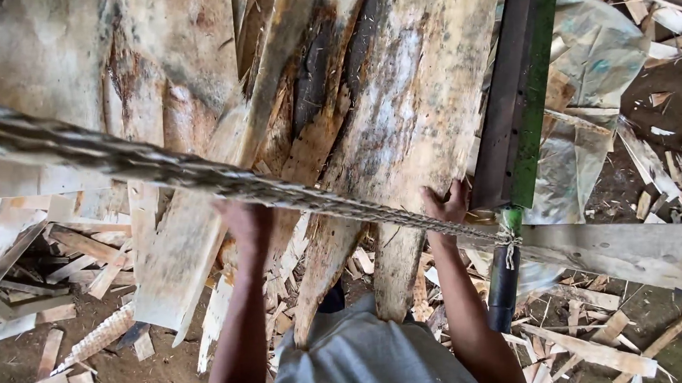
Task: Slicing thin strips of bark using a manual cutting machine.
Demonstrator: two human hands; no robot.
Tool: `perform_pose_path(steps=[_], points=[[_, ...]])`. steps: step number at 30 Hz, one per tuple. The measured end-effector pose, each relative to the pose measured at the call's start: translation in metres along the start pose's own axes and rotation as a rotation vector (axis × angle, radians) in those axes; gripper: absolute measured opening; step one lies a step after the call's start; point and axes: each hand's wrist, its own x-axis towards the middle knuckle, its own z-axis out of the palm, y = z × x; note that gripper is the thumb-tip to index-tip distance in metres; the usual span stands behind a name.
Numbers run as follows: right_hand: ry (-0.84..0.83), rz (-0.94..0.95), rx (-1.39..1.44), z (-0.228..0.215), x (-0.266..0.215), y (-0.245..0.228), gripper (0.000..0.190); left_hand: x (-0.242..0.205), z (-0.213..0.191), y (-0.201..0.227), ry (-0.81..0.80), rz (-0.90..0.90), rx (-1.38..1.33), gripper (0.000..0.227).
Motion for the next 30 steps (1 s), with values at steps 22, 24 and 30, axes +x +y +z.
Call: perform_pose_path(steps=[22, 24, 30], points=[[-0.106, -0.261, 0.094, 0.006, 0.005, -0.141, 0.053, 0.0, -0.041, 0.025, -0.339, -0.122, -0.363, 0.063], [-0.102, -0.239, 0.084, -0.008, -0.014, -0.205, 0.05, -0.018, 0.001, 0.049, -0.526, -0.038, -0.499, 0.073], [-0.037, -0.307, 0.072, -0.05, -0.044, -0.335, 0.049, -0.018, 0.034, 0.111, -0.714, -0.1, -1.045, 0.089]])
